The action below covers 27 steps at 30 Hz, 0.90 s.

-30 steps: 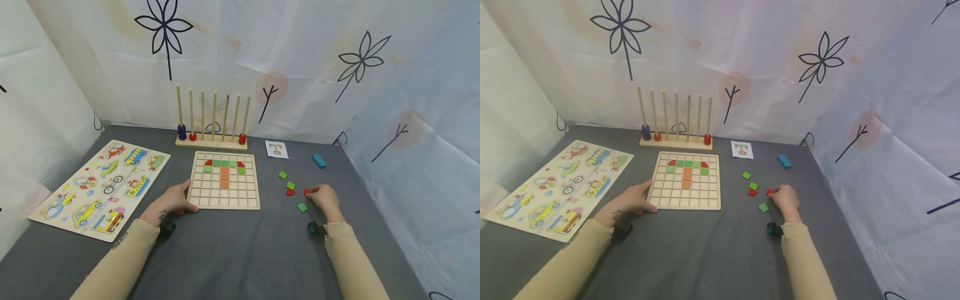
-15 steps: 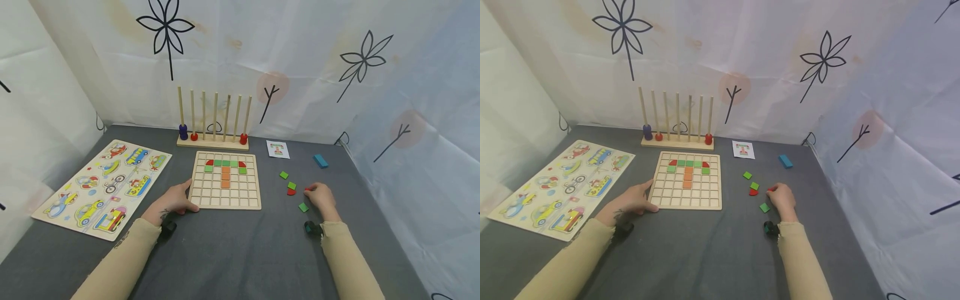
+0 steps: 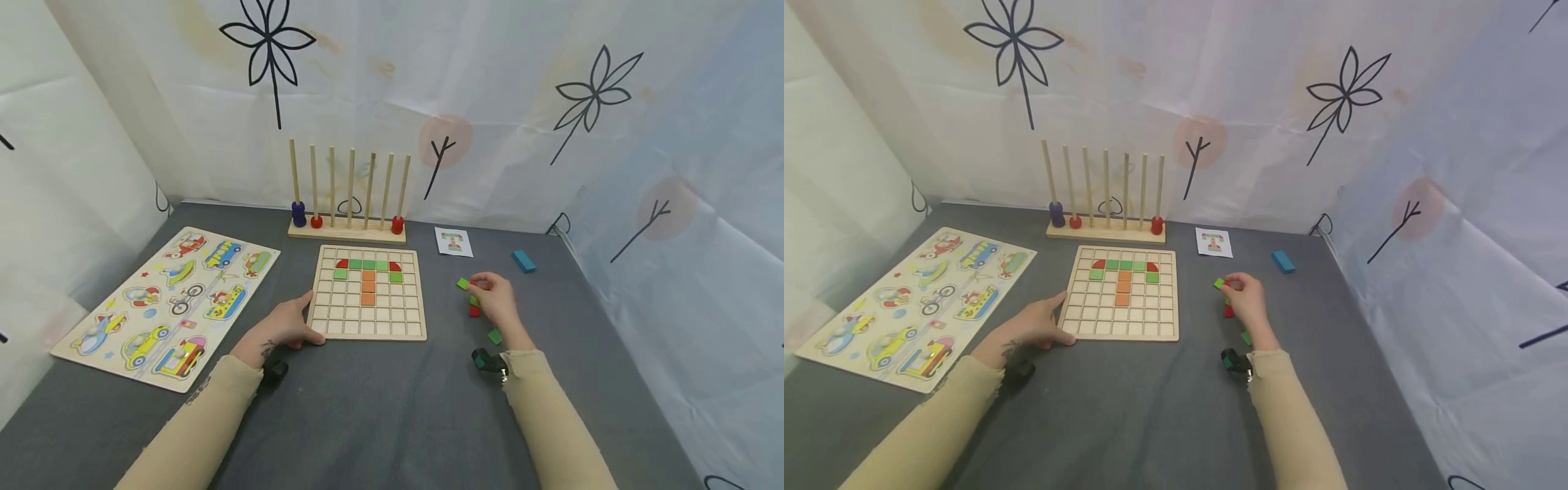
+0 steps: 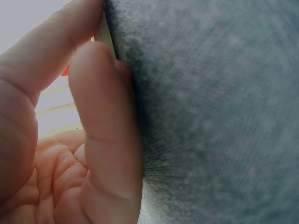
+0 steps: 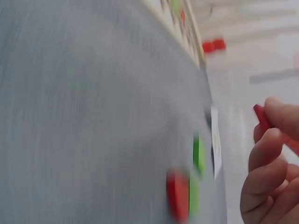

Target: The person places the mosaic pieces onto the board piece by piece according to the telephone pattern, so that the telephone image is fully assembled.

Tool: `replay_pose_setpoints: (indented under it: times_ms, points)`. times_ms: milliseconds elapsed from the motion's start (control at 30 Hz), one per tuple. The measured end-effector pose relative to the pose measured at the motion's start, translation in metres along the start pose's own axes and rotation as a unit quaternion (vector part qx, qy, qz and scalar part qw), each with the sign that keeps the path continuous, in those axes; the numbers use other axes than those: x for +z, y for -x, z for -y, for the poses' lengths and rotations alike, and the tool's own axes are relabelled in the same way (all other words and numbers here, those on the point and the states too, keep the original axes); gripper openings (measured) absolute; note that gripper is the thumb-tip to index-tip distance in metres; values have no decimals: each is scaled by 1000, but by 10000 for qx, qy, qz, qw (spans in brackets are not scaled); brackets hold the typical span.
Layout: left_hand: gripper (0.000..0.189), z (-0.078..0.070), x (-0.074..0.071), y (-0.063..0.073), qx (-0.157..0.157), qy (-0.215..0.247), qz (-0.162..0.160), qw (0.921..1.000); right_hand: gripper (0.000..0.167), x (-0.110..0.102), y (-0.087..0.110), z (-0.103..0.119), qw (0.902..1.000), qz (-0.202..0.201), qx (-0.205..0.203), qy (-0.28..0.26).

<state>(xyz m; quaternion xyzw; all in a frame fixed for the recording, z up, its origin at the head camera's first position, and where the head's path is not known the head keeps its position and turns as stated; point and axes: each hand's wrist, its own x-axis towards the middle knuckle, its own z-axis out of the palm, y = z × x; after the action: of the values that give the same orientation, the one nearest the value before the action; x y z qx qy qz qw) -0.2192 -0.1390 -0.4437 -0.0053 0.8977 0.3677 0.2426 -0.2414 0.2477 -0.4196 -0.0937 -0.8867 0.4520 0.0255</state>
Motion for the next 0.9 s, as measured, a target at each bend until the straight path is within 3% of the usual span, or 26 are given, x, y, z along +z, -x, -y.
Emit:
replay_pose_setpoints:
  times_ms: [233,467,900]
  points:
    - [111,-1,-1,2,-6,79,39,10000,27,52,-3,38,9961,537,-586,-385]
    - [111,-1,0,1,-55,82,12,10000,13,95,1,59,9877,1198,-1002,111]
    - [111,0,1,0,51,109,-9,9999,11,124,0,62,9809,1685,-835,493]
